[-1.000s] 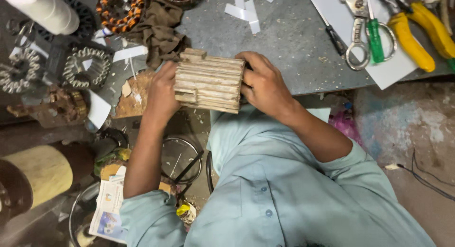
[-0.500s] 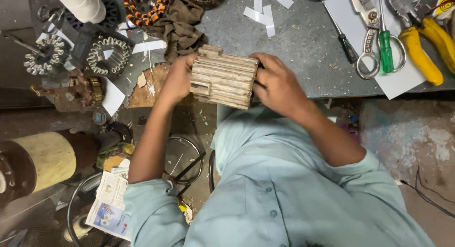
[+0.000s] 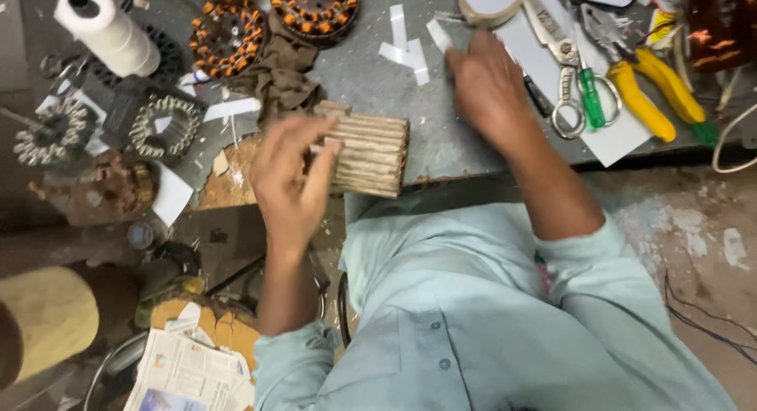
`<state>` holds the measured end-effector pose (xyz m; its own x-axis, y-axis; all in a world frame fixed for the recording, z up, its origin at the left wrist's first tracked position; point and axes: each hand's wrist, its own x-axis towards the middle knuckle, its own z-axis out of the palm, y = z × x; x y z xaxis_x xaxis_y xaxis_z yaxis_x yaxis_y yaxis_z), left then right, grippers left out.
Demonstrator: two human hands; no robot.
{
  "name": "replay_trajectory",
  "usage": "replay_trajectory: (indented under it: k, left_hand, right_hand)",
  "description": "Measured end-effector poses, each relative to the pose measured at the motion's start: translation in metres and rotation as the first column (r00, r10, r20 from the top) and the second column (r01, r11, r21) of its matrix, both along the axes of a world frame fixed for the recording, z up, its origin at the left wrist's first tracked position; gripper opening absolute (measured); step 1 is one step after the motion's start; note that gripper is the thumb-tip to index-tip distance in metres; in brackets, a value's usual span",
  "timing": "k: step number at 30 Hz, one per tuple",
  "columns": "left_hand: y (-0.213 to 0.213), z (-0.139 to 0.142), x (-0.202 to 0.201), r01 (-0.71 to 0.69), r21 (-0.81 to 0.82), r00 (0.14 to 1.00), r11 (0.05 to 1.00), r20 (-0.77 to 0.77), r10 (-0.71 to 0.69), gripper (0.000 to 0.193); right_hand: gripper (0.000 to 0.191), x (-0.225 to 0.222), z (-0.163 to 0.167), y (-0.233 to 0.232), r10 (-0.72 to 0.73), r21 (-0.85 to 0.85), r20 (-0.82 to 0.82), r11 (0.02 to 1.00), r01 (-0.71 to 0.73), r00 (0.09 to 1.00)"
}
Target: The person handles a laminated stator core and a copper ring, repeatedly inserting and adjusting the ring into the core's slots. They rotate the core and use their fingers to press and align the copper ring within the assembly.
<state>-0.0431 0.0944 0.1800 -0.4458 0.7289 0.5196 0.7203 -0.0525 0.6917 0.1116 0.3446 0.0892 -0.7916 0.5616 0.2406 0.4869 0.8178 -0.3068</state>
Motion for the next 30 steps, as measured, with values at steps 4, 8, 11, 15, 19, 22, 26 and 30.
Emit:
replay_trajectory:
  k: [4, 8, 11, 15, 19, 22, 26, 30]
  left_hand:
    - [-0.01, -0.004, 0.038, 0.241, 0.038, 0.97, 0.97, 0.034, -0.243, 0.019]
    - [0.001, -0.032, 0.086, 0.531, -0.038, 0.835, 0.847, 0.193, -0.515, 0.024]
    - [0.014, -0.057, 0.111, 0.466, -0.034, 0.879, 0.884, 0.136, -0.458, 0.029]
    - [0.015, -0.085, 0.123, 0.394, -0.046, 0.907, 0.918, 0.183, -0.38, 0.033]
    - [0.003, -0.114, 0.128, 0.319, -0.061, 0.874, 0.946, 0.406, -0.268, 0.029]
    - [-0.004, -0.133, 0.131, 0.276, -0.073, 0.607, 0.959, 0.787, -0.115, 0.028]
    - [-0.008, -0.143, 0.129, 0.341, -0.052, 0.398, 0.938, 0.912, -0.094, 0.031]
    - [-0.008, -0.136, 0.131, 0.384, -0.034, 0.538, 0.923, 0.82, -0.194, 0.033]
  right_hand:
    - [0.041, 0.076, 0.016, -0.048, 0.072, -0.211, 0.081, 0.976, -0.054, 0.994]
    - [0.035, 0.117, 0.012, -0.068, 0.117, -0.118, -0.077, 0.985, -0.125, 0.99]
    - [0.015, 0.134, 0.01, -0.076, 0.131, -0.129, -0.174, 0.98, -0.154, 0.976]
    - [0.012, 0.151, 0.01, -0.093, 0.114, -0.39, -0.323, 0.889, -0.242, 0.94]
    - [0.018, 0.143, 0.0, -0.106, 0.074, -0.447, -0.462, 0.841, -0.304, 0.884]
    - [0.035, 0.135, -0.004, -0.114, 0.124, -0.368, -0.501, 0.865, -0.341, 0.856]
    - [0.032, 0.134, -0.003, -0.118, 0.077, -0.348, -0.499, 0.894, -0.281, 0.863]
    - [0.031, 0.136, -0.002, -0.116, 0.057, -0.327, -0.515, 0.909, -0.258, 0.855]
